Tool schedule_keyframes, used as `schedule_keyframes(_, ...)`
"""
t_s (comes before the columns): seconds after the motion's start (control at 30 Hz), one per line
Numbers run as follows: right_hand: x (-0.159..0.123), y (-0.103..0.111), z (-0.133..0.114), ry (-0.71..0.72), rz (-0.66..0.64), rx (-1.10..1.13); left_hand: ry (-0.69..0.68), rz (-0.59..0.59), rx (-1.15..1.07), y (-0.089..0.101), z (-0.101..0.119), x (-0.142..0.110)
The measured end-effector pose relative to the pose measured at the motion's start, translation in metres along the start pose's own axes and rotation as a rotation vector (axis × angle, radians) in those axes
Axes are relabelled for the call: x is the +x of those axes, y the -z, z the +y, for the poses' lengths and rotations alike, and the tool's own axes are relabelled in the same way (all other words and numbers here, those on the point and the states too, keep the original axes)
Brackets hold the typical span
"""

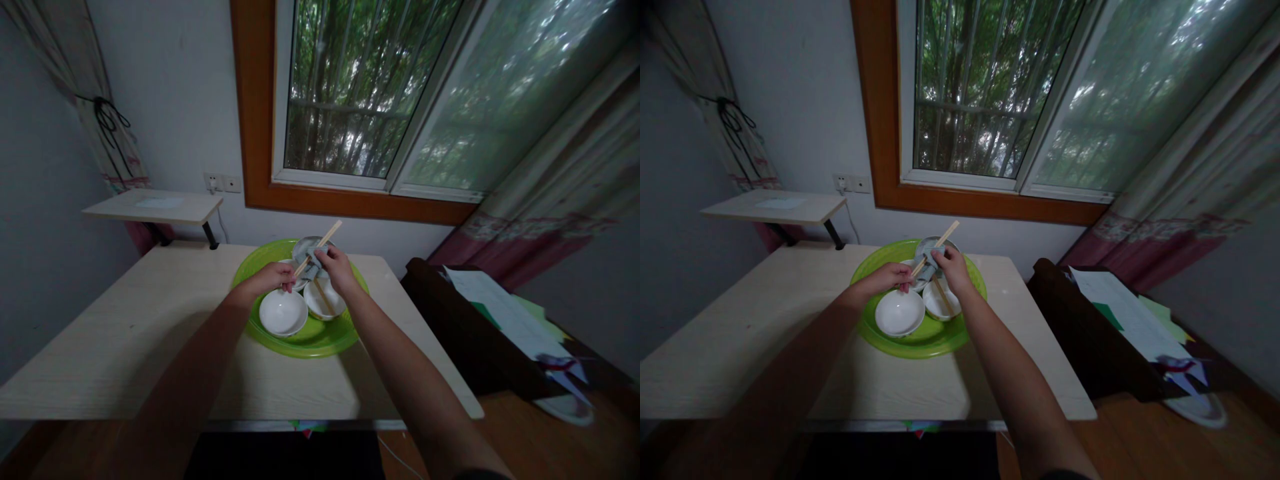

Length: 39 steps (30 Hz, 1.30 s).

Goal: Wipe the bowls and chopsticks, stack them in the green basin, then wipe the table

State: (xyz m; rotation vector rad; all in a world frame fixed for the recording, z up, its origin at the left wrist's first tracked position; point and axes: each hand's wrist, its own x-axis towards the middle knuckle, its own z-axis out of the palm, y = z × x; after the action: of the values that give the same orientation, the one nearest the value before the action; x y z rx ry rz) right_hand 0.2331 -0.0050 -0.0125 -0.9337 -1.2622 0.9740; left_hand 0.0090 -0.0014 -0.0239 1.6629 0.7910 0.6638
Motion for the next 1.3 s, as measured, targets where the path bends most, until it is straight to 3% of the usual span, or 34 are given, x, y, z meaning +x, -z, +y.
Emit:
schedule_keyframes(0.53, 0.004, 0.005, 0.006, 0.047, 0.017, -0.080, -0.034, 0.192, 0.079, 0.001, 0.013, -0.002)
schedule_keyframes(1.1, -0.003, -0.003, -0.005, 0.063, -0.015, -0.050, 0.001, 0.082, 0.049, -0.002, 0.018, -0.003)
schedule_keyframes(1.3, 0.000, 0.001, -0.009, 0.060, 0.182, -0.072, 0.009, 0.067, 0.045, -0.002, 0.015, -0.004)
